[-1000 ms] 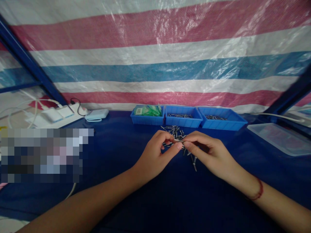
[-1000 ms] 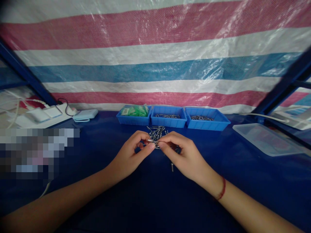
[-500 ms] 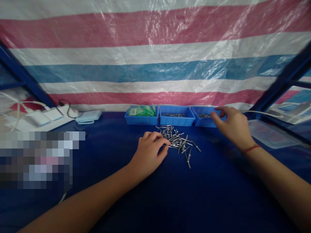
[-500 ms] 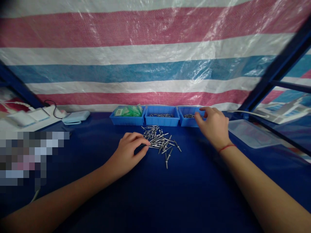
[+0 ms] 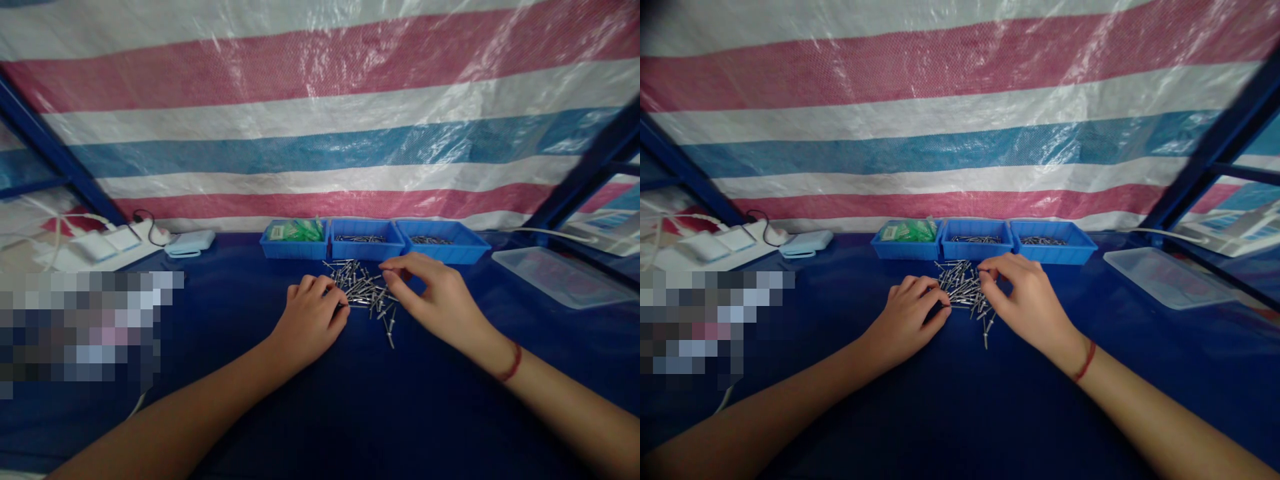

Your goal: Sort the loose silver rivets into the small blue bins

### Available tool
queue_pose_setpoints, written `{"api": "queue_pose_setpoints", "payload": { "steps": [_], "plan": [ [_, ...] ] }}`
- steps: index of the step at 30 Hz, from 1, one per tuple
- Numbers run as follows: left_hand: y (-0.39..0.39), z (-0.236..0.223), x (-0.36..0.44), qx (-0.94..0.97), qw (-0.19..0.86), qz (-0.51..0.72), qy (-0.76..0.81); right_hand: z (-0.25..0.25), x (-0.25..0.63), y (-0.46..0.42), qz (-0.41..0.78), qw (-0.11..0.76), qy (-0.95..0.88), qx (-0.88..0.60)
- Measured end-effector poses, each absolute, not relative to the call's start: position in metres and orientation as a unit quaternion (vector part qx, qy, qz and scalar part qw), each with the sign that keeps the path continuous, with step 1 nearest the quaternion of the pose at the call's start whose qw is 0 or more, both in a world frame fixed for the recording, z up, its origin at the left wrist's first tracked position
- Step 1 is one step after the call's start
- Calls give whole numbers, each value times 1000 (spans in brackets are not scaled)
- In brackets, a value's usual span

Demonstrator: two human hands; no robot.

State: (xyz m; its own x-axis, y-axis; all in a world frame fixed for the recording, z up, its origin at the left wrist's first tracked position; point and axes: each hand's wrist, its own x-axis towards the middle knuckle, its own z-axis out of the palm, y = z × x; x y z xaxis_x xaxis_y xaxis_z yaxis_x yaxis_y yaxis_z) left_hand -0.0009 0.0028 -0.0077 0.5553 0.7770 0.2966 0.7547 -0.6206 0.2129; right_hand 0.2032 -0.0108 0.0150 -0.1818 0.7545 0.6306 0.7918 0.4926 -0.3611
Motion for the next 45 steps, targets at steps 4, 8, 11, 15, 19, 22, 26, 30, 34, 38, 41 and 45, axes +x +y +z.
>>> {"api": "queue_pose_setpoints", "payload": {
  "steps": [4,8,11,15,19,22,26,30,34,38,41,45],
  "plan": [
    [2,-11,-2,881,29,180,436,12,193,-17,21,396,-779,-485],
    [0,-9,0,870,78,213,438,7,194,-14,74,405,-764,-497],
    [-3,-5,3,831,140,299,447,6,192,-14,152,417,-746,-497],
    [-7,-1,4,799,210,368,428,7,182,-21,261,437,-723,-468],
    [-8,-1,3,794,249,371,411,7,175,-27,288,461,-708,-450],
    [-7,-2,3,795,267,369,401,7,176,-26,282,477,-701,-449],
    [-8,-2,4,798,279,373,382,8,178,-27,258,487,-706,-445],
    [-8,-2,3,801,288,379,364,10,177,-28,238,486,-716,-441],
    [-6,-3,4,810,285,385,337,11,175,-29,228,494,-720,-430],
    [-5,-3,5,808,284,390,339,11,175,-30,215,498,-718,-436],
    [-6,-3,4,800,284,395,351,11,176,-30,208,494,-721,-439],
    [-6,-1,3,787,291,413,355,10,177,-29,195,486,-725,-448]
  ]
}}
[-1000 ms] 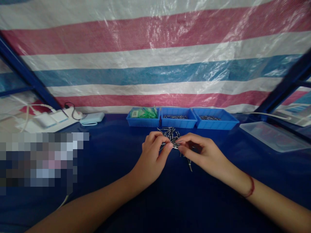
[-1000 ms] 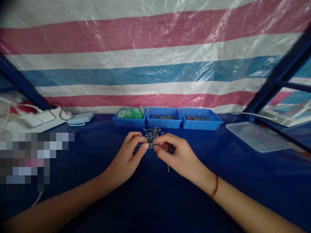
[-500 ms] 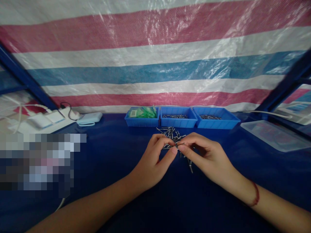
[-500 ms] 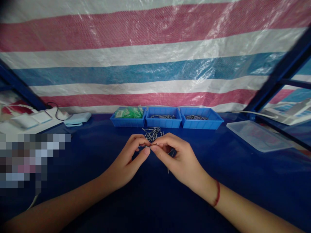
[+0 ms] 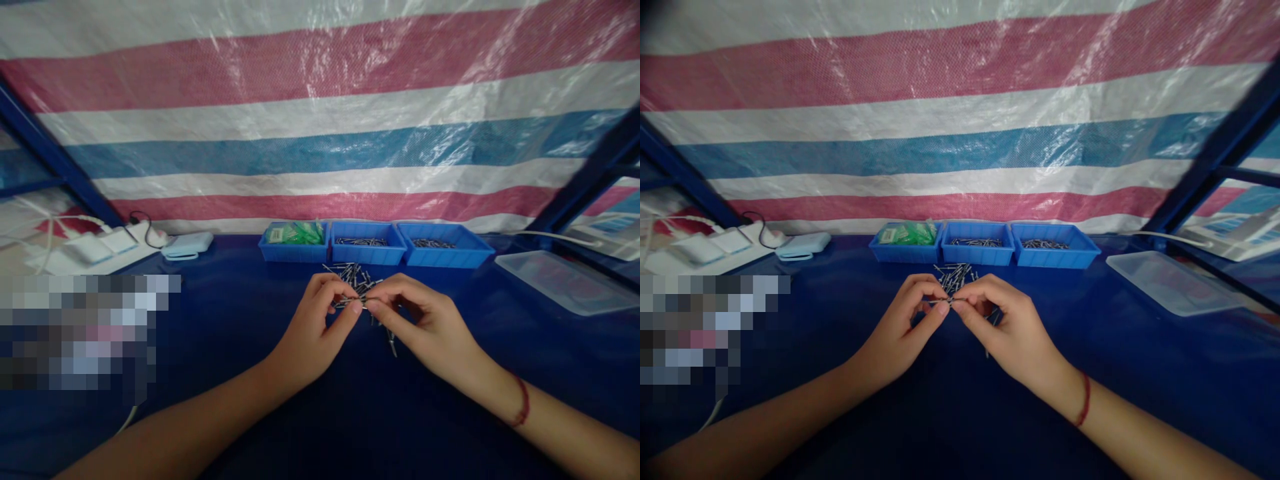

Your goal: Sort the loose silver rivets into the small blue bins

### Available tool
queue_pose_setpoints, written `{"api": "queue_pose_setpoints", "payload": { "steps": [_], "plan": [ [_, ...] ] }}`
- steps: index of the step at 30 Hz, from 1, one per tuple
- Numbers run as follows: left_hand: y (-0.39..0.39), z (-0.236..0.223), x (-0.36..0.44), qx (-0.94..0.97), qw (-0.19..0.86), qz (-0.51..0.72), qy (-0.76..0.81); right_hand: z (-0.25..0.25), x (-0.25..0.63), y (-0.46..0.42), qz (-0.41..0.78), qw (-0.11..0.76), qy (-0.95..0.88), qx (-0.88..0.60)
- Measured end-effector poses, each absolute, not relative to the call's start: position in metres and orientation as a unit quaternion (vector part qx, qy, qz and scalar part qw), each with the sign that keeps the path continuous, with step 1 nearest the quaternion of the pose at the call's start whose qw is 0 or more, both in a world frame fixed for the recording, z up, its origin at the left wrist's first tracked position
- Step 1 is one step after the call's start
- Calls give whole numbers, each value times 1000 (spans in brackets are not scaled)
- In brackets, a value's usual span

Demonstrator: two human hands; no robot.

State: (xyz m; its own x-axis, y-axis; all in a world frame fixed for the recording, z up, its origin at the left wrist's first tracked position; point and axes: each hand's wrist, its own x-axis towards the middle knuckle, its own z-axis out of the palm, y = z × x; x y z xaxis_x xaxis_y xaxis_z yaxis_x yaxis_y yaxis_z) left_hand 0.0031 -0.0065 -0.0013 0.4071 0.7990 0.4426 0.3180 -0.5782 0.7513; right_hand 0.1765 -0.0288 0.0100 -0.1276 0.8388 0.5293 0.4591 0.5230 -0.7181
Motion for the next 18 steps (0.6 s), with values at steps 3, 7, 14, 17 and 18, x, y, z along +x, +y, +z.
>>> {"api": "queue_pose_setpoints", "payload": {
  "steps": [3,7,14,17,18],
  "plan": [
    [-7,0,3,779,292,430,350,8,177,-27,194,479,-723,-459],
    [-8,1,3,778,281,446,341,6,176,-27,221,457,-736,-447],
    [-9,-2,2,783,282,426,355,10,188,-17,190,418,-765,-451],
    [-10,-4,2,794,283,397,364,16,213,-1,73,452,-705,-542],
    [-11,-3,3,806,278,382,357,19,224,5,23,452,-677,-580]
  ]
}}
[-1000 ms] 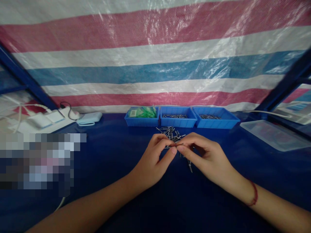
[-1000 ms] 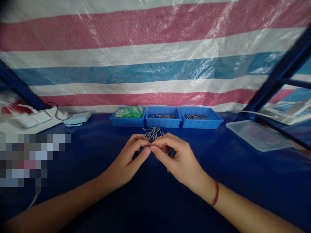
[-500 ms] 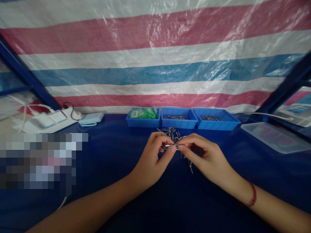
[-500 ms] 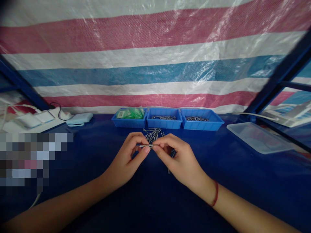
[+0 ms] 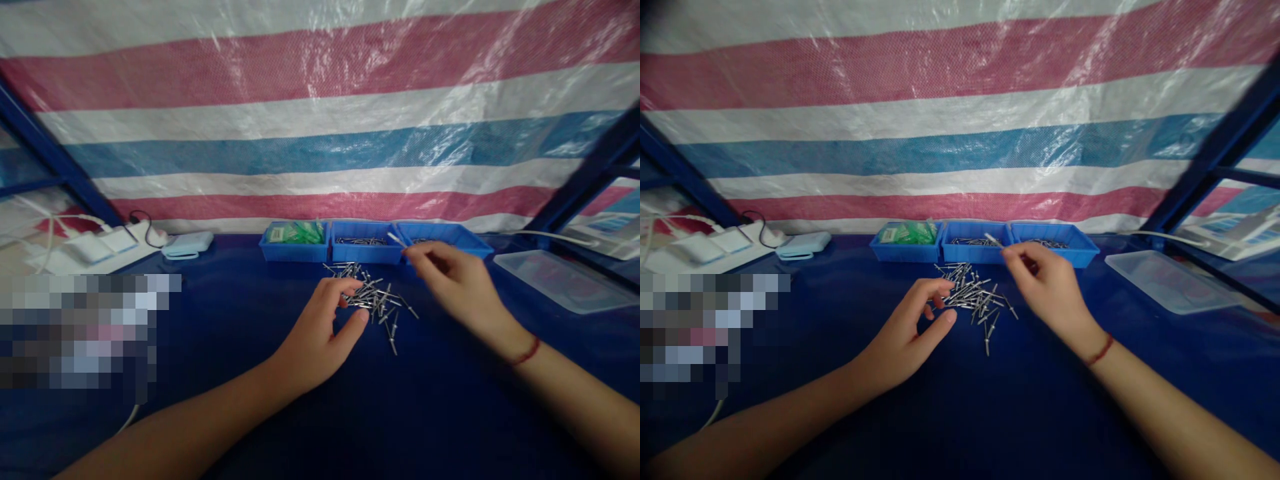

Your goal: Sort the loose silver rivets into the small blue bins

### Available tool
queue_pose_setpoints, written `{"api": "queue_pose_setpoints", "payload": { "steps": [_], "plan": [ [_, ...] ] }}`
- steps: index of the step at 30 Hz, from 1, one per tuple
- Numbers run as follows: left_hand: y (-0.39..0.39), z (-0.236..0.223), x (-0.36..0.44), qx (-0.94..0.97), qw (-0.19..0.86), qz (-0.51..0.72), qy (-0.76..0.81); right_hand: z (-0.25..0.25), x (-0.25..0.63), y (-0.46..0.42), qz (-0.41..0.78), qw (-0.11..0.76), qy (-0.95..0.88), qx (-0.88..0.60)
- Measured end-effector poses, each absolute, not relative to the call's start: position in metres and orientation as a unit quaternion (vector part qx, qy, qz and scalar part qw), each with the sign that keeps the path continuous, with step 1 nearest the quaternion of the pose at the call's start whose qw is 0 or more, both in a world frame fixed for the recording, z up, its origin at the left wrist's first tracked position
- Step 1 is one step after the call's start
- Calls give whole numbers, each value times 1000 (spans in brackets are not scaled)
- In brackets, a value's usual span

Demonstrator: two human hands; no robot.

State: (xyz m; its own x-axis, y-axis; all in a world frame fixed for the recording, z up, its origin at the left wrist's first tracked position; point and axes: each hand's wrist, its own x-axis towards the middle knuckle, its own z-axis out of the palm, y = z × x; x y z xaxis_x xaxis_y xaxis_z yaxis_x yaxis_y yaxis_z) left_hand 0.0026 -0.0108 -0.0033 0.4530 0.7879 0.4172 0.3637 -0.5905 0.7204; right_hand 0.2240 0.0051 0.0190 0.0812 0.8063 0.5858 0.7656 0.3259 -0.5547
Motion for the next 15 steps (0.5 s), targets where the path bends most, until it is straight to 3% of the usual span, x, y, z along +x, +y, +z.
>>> {"api": "queue_pose_setpoints", "payload": {
  "steps": [2,4,10,15],
  "plan": [
    [-12,-2,3,839,261,345,330,24,247,15,-87,399,-617,-673],
    [-13,0,5,877,233,301,293,27,267,22,-118,373,-593,-704],
    [-20,0,10,955,100,187,205,26,284,26,-124,304,-584,-742],
    [-20,-5,9,955,88,190,212,28,264,20,-105,305,-614,-721]
  ]
}}
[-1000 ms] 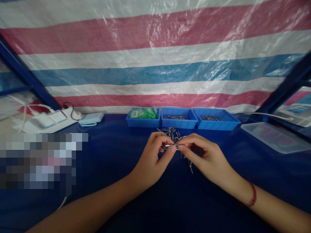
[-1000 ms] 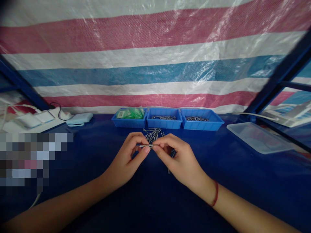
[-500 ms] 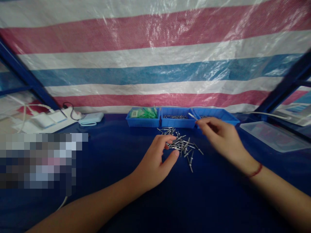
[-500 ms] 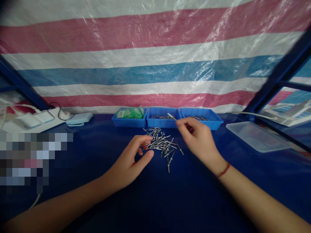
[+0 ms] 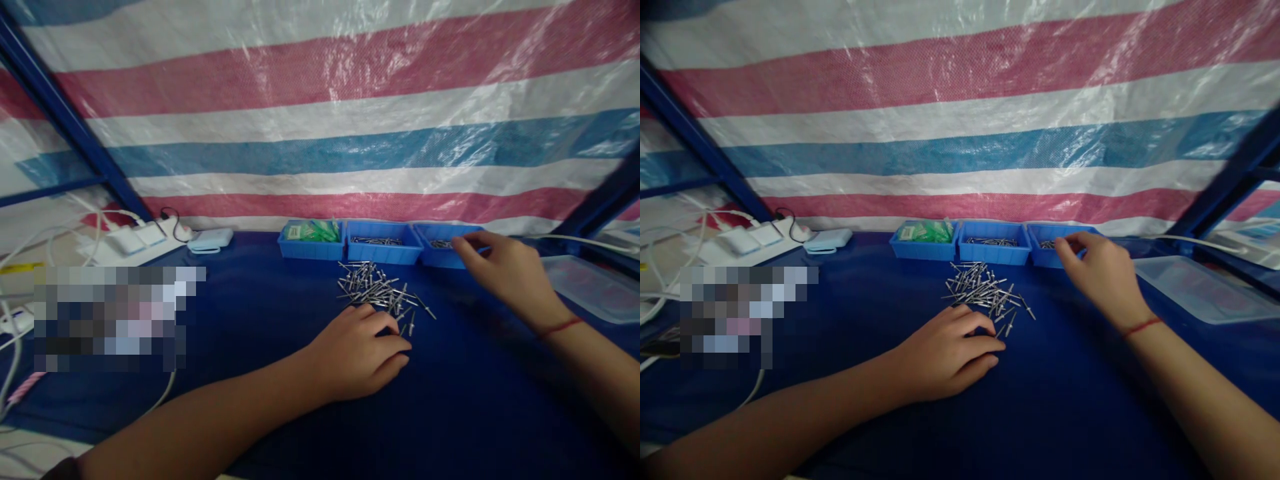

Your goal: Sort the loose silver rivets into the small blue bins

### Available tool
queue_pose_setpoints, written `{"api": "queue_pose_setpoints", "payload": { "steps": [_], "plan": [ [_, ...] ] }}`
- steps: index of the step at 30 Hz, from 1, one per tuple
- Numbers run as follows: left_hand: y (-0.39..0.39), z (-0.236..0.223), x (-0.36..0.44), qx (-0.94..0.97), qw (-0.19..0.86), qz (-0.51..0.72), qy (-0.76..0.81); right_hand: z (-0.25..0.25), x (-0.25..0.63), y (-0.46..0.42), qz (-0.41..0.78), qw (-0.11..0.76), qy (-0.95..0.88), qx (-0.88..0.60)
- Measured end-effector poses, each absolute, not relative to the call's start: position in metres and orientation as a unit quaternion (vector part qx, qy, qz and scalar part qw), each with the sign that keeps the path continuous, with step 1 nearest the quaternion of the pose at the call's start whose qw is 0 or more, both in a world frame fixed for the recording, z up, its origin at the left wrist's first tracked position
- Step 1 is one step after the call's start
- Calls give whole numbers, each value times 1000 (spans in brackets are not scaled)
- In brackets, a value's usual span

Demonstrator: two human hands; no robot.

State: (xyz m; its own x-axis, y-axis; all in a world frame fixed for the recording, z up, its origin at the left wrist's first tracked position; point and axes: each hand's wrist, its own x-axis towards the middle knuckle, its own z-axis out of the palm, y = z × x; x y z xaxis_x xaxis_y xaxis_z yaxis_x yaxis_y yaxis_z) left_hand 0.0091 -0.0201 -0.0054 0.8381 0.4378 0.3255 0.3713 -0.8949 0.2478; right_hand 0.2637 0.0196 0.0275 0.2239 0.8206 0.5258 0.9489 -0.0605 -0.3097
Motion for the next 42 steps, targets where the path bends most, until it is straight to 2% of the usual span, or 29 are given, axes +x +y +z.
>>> {"api": "queue_pose_setpoints", "payload": {
  "steps": [8,14,20,25,32,37,42],
  "plan": [
    [-13,-4,6,948,83,171,257,15,236,11,-58,317,-718,-617],
    [-14,-4,7,940,52,158,298,11,212,-3,31,296,-759,-579],
    [-15,-6,6,935,45,161,312,8,206,-8,68,283,-778,-557],
    [-8,-8,3,897,110,259,340,4,204,-7,122,320,-766,-544],
    [-6,-4,5,814,263,372,362,6,189,-16,335,357,-719,-493],
    [-7,-4,5,804,299,373,354,9,184,-17,350,389,-706,-478],
    [-5,-5,6,821,270,357,356,7,183,-17,316,414,-708,-477]
  ]
}}
